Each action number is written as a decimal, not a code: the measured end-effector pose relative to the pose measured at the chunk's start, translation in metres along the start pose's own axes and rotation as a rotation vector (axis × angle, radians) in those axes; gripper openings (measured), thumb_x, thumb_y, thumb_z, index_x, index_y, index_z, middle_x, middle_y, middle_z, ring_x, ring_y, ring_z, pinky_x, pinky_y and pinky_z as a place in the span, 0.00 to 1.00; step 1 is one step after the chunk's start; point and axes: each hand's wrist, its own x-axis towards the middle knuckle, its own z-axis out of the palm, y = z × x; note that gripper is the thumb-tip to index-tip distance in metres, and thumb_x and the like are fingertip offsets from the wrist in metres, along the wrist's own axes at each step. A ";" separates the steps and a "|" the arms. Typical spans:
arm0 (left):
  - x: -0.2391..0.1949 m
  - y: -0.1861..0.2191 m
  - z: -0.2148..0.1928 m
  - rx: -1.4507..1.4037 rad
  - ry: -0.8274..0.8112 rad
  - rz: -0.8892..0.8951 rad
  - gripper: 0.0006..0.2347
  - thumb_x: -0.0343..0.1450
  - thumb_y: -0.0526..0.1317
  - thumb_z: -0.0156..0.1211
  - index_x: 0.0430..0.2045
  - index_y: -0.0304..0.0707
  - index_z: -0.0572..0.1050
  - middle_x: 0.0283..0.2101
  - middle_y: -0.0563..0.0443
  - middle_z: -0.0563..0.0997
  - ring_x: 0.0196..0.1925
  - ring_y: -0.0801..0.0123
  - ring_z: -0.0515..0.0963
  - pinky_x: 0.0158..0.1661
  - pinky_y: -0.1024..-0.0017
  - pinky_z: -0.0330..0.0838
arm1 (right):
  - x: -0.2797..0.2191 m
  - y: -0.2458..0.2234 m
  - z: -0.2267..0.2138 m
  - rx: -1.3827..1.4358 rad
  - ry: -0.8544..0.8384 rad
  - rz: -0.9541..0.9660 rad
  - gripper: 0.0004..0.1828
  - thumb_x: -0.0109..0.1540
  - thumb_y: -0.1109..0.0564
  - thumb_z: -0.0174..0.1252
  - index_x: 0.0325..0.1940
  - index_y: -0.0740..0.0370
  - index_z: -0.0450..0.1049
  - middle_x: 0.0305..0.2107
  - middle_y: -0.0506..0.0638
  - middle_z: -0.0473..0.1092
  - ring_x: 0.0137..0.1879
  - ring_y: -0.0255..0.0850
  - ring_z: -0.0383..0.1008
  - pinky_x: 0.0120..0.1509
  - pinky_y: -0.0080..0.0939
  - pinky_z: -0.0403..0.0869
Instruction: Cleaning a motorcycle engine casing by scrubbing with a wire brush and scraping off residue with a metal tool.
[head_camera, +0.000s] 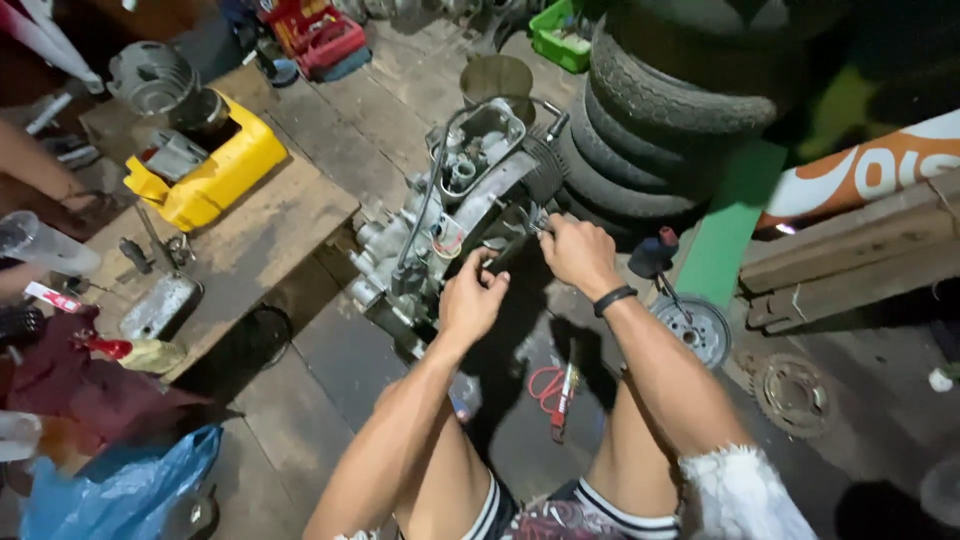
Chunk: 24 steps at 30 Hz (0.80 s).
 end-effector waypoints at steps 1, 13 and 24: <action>0.001 0.001 0.000 -0.001 0.002 -0.007 0.17 0.69 0.49 0.59 0.53 0.56 0.73 0.33 0.55 0.84 0.46 0.49 0.84 0.49 0.50 0.75 | 0.002 0.000 -0.001 0.089 0.033 0.030 0.12 0.64 0.50 0.55 0.45 0.57 0.79 0.24 0.60 0.77 0.32 0.63 0.81 0.34 0.58 0.78; 0.004 -0.007 0.001 -0.019 0.000 0.039 0.17 0.69 0.47 0.59 0.53 0.54 0.73 0.32 0.53 0.84 0.43 0.50 0.85 0.47 0.52 0.75 | 0.002 0.006 -0.003 0.290 0.230 0.050 0.11 0.69 0.49 0.55 0.42 0.58 0.73 0.23 0.60 0.74 0.33 0.63 0.79 0.36 0.58 0.75; -0.002 -0.005 -0.002 -0.079 -0.020 0.027 0.19 0.69 0.48 0.61 0.55 0.50 0.73 0.32 0.53 0.83 0.41 0.56 0.84 0.46 0.58 0.75 | -0.003 0.006 0.001 0.437 0.163 0.208 0.12 0.66 0.45 0.58 0.44 0.53 0.76 0.27 0.52 0.78 0.40 0.60 0.80 0.42 0.62 0.75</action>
